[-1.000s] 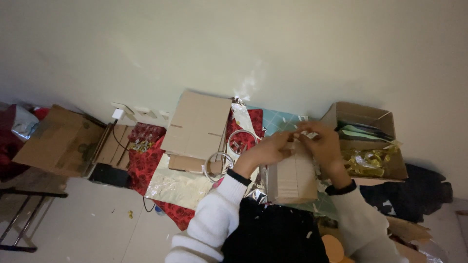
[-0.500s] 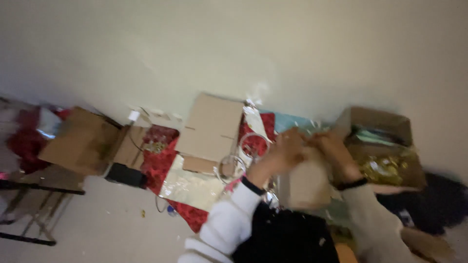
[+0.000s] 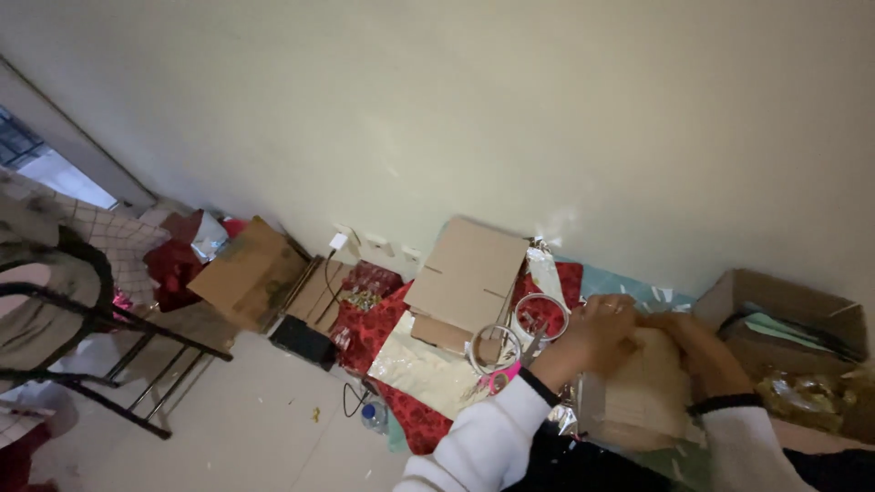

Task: Assembling a small cardboard gift box and sealing it with tape using scissors.

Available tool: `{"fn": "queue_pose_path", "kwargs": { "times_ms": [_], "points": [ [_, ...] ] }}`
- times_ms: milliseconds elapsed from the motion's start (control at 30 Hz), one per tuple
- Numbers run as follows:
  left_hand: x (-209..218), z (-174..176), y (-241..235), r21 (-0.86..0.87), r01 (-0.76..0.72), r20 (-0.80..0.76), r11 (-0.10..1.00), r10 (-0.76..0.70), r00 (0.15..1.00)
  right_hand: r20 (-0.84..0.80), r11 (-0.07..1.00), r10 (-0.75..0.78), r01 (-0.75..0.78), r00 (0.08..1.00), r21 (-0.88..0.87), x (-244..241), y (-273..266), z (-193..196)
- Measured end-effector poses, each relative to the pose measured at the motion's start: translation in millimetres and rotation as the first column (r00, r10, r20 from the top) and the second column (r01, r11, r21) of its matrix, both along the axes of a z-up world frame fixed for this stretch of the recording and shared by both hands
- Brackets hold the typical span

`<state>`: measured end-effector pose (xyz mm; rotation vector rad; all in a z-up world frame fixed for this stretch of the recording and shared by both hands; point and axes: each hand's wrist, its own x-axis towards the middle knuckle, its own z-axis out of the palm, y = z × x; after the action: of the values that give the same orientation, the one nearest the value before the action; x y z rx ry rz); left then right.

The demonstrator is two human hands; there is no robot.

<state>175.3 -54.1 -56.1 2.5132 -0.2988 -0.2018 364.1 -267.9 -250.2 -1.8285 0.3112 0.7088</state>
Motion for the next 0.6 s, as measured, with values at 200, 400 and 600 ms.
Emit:
{"fn": "queue_pose_path", "kwargs": {
  "times_ms": [200, 400, 600],
  "points": [
    [-1.8, 9.5, 2.9, -0.073, 0.002, -0.115, 0.997, -0.011, 0.993, -0.062, 0.993, -0.054, 0.047, 0.997, -0.104, -66.8, 42.4, 120.1],
    [26.6, -41.3, 0.8, 0.008, 0.063, -0.070, 0.998, -0.062, 0.996, 0.006, 0.997, -0.023, 0.022, 1.000, 0.076, -68.6, 39.7, 114.8],
    [45.9, -59.9, 5.6, -0.013, 0.051, -0.162, 0.999, -0.052, 0.985, 0.288, 0.994, 0.025, 0.008, 0.957, -0.112, 8.9, 2.8, -19.9]
  ]
}}
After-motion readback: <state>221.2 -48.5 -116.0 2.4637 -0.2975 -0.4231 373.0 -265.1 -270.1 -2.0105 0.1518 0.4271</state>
